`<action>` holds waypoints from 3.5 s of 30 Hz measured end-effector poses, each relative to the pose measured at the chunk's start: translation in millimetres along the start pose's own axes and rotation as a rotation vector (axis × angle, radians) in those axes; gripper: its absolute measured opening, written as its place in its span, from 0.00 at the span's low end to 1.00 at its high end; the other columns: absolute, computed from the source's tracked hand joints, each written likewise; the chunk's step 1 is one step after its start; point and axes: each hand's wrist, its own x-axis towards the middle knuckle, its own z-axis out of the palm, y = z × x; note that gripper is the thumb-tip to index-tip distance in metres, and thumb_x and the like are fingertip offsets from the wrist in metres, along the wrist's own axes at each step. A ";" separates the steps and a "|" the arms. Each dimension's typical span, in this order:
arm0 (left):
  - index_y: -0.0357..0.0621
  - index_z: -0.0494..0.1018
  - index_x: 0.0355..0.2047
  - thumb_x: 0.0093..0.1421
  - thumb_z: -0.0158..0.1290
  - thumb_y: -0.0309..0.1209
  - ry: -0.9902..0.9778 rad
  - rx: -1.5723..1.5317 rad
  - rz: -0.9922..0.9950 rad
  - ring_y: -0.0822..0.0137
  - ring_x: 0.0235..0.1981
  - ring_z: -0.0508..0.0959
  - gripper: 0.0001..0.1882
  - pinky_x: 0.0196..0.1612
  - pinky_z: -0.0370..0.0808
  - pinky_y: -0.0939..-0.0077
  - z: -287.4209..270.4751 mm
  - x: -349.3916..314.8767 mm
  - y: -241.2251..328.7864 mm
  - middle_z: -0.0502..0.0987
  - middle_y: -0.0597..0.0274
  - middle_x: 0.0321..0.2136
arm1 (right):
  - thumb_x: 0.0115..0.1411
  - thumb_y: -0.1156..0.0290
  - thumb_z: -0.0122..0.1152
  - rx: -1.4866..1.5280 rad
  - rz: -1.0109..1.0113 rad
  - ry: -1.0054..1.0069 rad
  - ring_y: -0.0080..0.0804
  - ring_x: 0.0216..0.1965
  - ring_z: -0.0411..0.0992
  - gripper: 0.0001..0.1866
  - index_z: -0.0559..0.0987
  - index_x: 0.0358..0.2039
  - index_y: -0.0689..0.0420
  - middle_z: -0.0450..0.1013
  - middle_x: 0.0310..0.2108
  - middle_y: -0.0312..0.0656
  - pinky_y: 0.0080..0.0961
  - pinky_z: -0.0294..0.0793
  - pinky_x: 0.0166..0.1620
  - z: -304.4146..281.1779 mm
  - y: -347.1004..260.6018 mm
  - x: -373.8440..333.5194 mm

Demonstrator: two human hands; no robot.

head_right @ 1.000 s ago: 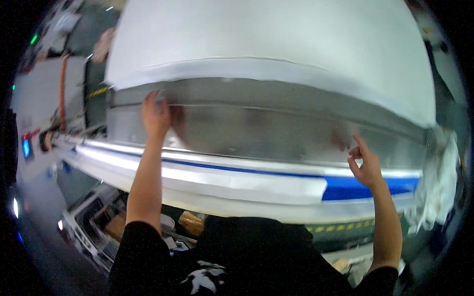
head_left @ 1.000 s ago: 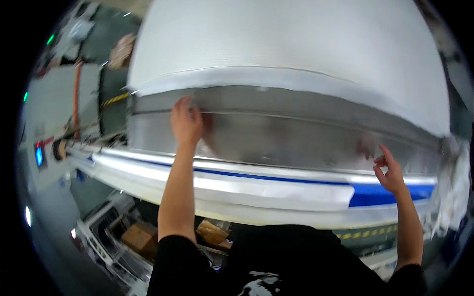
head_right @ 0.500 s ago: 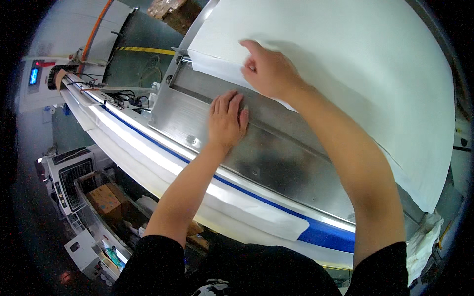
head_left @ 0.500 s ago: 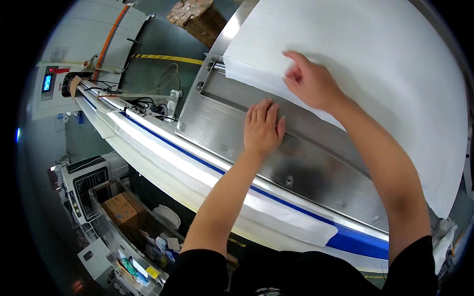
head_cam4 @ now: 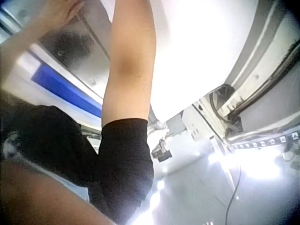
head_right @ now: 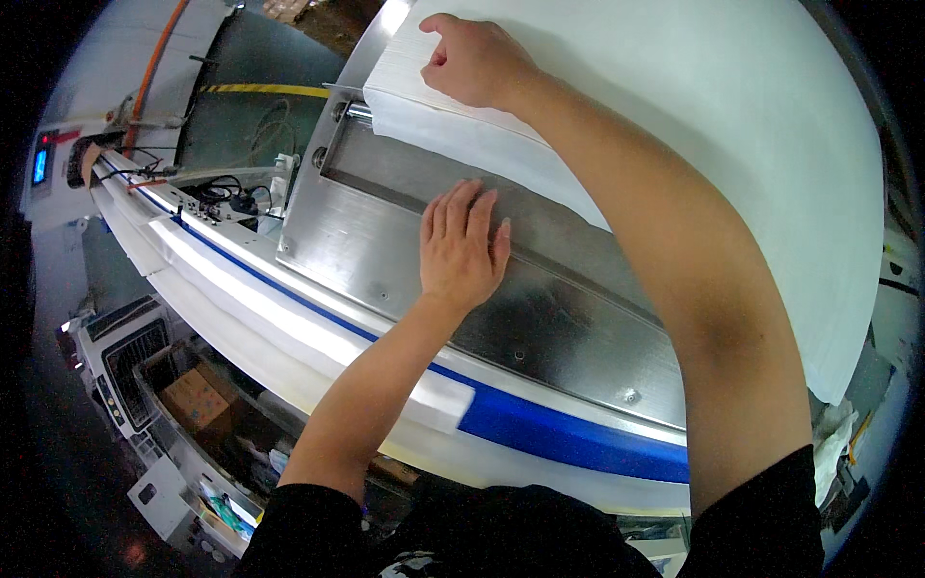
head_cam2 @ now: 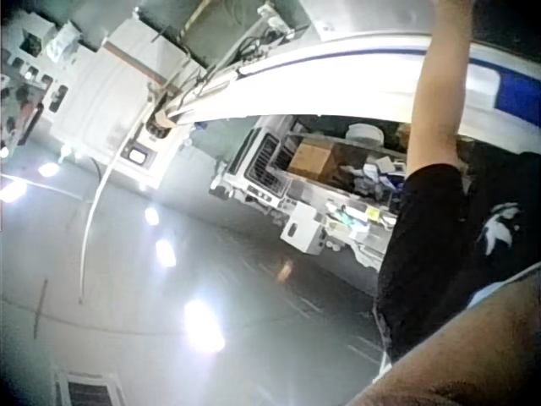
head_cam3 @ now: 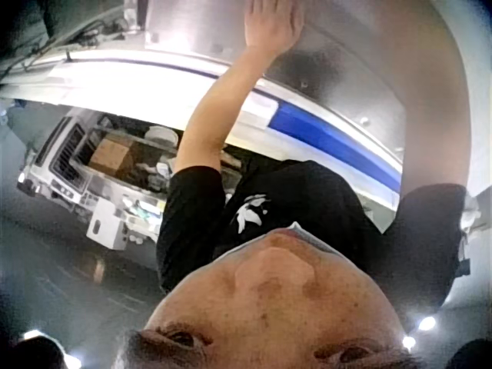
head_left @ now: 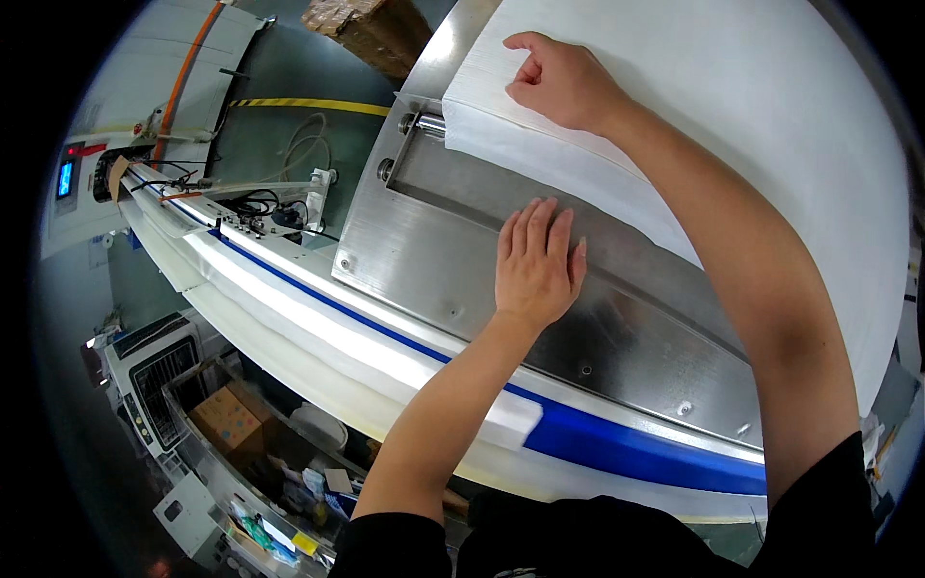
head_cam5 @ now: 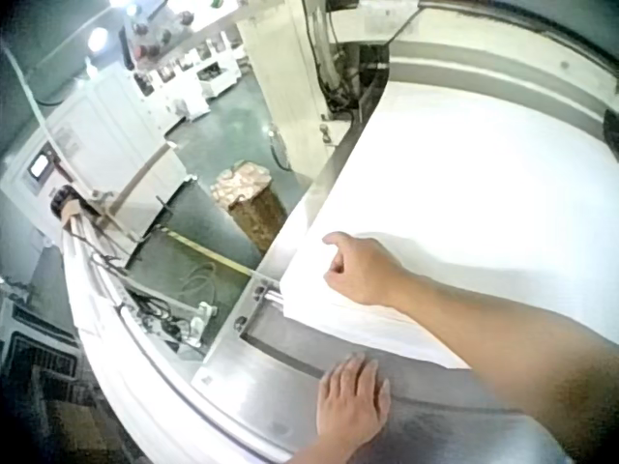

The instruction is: The person repeatedly folds large white sheets on a curved metal surface, aligning edges and smoothing creases. The person then moves to a table and handles a roll of yellow tape, pulling a strip and placing the roll back.

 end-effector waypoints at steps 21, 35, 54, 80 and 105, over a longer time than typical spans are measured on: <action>0.52 0.73 0.42 0.46 0.57 0.31 -0.019 0.374 0.349 0.58 0.57 0.68 0.20 0.59 0.62 0.55 -49.0 106.9 -80.9 0.68 0.60 0.55 | 0.57 0.65 0.60 -0.026 -0.112 0.130 0.38 0.30 0.76 0.24 0.69 0.55 0.53 0.78 0.30 0.40 0.33 0.75 0.35 -10.6 -8.0 -52.0; 0.51 0.64 0.57 0.50 0.60 0.30 -0.795 0.964 0.142 0.57 0.53 0.72 0.33 0.59 0.63 0.58 -71.7 148.0 -22.3 0.72 0.57 0.51 | 0.67 0.57 0.46 -0.849 0.529 0.291 0.39 0.37 0.78 0.27 0.61 0.61 0.56 0.79 0.30 0.42 0.45 0.56 0.63 -252.6 164.5 -536.8; 0.38 0.73 0.46 0.55 0.50 0.22 -0.600 0.961 0.288 0.45 0.43 0.76 0.17 0.43 0.73 0.55 -59.2 174.6 -249.4 0.77 0.47 0.40 | 0.59 0.73 0.53 -0.707 1.309 0.145 0.53 0.53 0.70 0.39 0.48 0.68 0.42 0.72 0.52 0.50 0.47 0.63 0.61 -497.1 307.3 -859.9; 0.55 0.75 0.48 0.59 0.44 0.28 -0.860 1.045 0.007 0.49 0.44 0.78 0.18 0.45 0.74 0.55 -219.0 116.6 -52.8 0.79 0.50 0.41 | 0.54 0.86 0.52 -0.695 0.991 0.056 0.44 0.53 0.71 0.42 0.54 0.68 0.46 0.73 0.50 0.51 0.39 0.70 0.54 -579.7 177.2 -1004.4; 0.50 0.79 0.43 0.53 0.59 0.34 -1.749 1.382 -0.013 0.55 0.49 0.77 0.16 0.48 0.76 0.59 -138.9 -59.2 -74.5 0.78 0.58 0.48 | 0.66 0.75 0.42 -0.737 1.548 -0.638 0.44 0.28 0.70 0.30 0.53 0.68 0.48 0.73 0.30 0.50 0.42 0.71 0.37 -411.8 143.3 -1126.4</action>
